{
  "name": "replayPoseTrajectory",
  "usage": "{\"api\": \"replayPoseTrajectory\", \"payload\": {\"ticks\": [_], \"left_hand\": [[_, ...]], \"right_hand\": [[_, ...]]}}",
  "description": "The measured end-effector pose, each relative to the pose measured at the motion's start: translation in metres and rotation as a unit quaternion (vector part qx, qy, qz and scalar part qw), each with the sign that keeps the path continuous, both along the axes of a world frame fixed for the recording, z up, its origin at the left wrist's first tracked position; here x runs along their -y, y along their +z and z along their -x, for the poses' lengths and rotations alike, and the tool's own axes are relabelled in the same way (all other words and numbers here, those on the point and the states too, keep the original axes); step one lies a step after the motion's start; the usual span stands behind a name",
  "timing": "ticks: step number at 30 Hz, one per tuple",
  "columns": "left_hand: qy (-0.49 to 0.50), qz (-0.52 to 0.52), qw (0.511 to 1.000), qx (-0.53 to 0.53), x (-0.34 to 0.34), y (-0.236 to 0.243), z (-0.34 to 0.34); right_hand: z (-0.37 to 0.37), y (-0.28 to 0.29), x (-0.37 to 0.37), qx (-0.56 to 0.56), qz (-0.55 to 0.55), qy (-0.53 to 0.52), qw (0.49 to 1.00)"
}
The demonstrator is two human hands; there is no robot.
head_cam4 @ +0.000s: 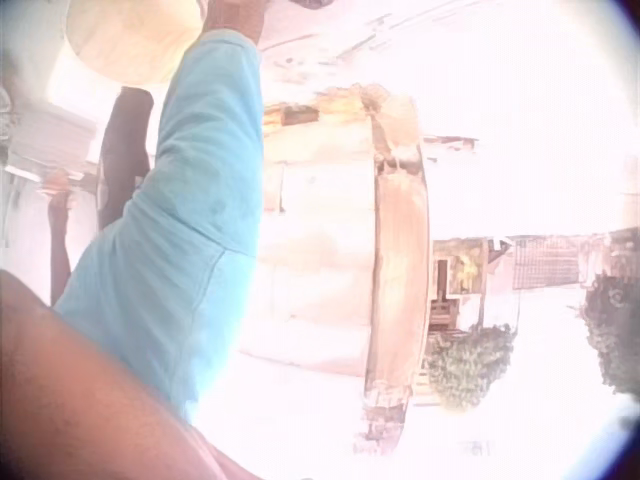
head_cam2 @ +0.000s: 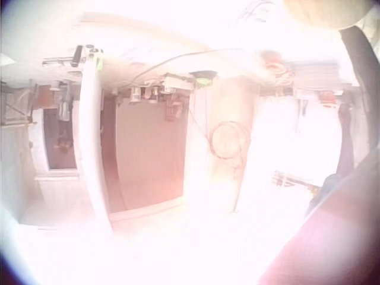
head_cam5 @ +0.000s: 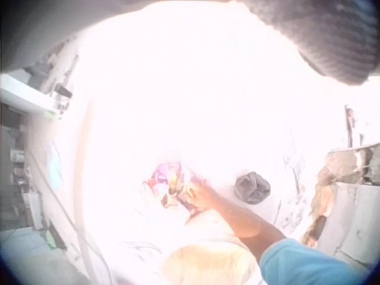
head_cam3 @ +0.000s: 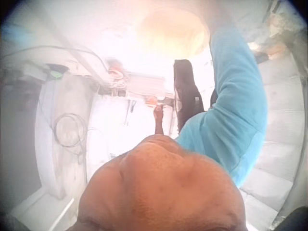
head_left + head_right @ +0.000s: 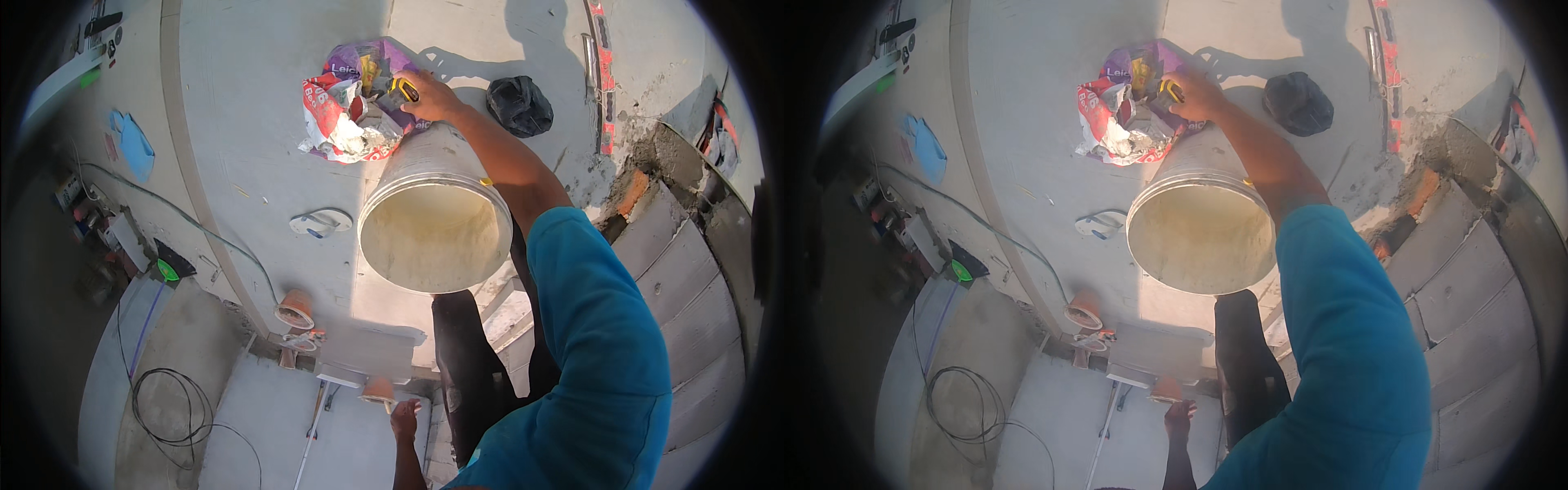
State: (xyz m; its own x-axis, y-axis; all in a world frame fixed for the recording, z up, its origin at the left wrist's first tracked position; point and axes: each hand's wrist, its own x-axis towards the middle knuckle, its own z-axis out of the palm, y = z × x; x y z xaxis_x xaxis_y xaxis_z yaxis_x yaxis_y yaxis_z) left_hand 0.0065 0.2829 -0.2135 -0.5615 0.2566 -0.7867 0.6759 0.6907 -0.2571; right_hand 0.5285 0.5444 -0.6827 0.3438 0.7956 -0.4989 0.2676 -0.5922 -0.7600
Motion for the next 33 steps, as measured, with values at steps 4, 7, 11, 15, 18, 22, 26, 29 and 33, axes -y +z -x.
{"api": "replayPoseTrajectory", "payload": {"ticks": [4,7,11,15,18,22,26,29,33], "left_hand": [[-0.252,-0.034,0.959,0.123,-0.024,0.03,0.037],[-0.54,-0.026,0.823,0.173,-0.048,0.011,0.137],[-0.319,-0.128,0.914,0.214,-0.135,-0.016,0.131],[-0.293,-0.219,0.85,0.379,-0.292,-0.058,0.07],[-0.522,-0.163,0.694,0.468,-0.315,-0.025,-0.049],[-0.616,0.059,0.535,0.575,-0.2,0.052,-0.147],[-0.638,0.309,0.361,0.606,-0.035,0.137,-0.129],[-0.714,0.423,0.18,0.528,0.037,0.169,-0.101],[-0.736,0.515,0.073,0.433,0.12,0.195,-0.033]], "right_hand": [[-0.035,0.095,0.089,-0.106,-0.043,-0.093,0.989],[-0.044,0.166,0.18,-0.226,-0.074,-0.108,0.965],[-0.021,0.314,0.293,-0.339,0.049,-0.147,0.928],[0.109,0.427,0.411,-0.348,0.041,-0.346,0.87],[0.245,0.496,0.448,-0.338,-0.037,-0.49,0.802],[0.396,0.53,0.438,-0.065,-0.167,-0.483,0.857],[0.523,0.697,0.43,-0.08,-0.085,-0.578,0.808],[0.608,0.688,0.43,0.062,-0.141,-0.67,0.726],[0.72,0.714,0.447,0.158,-0.133,-0.77,0.603]]}}
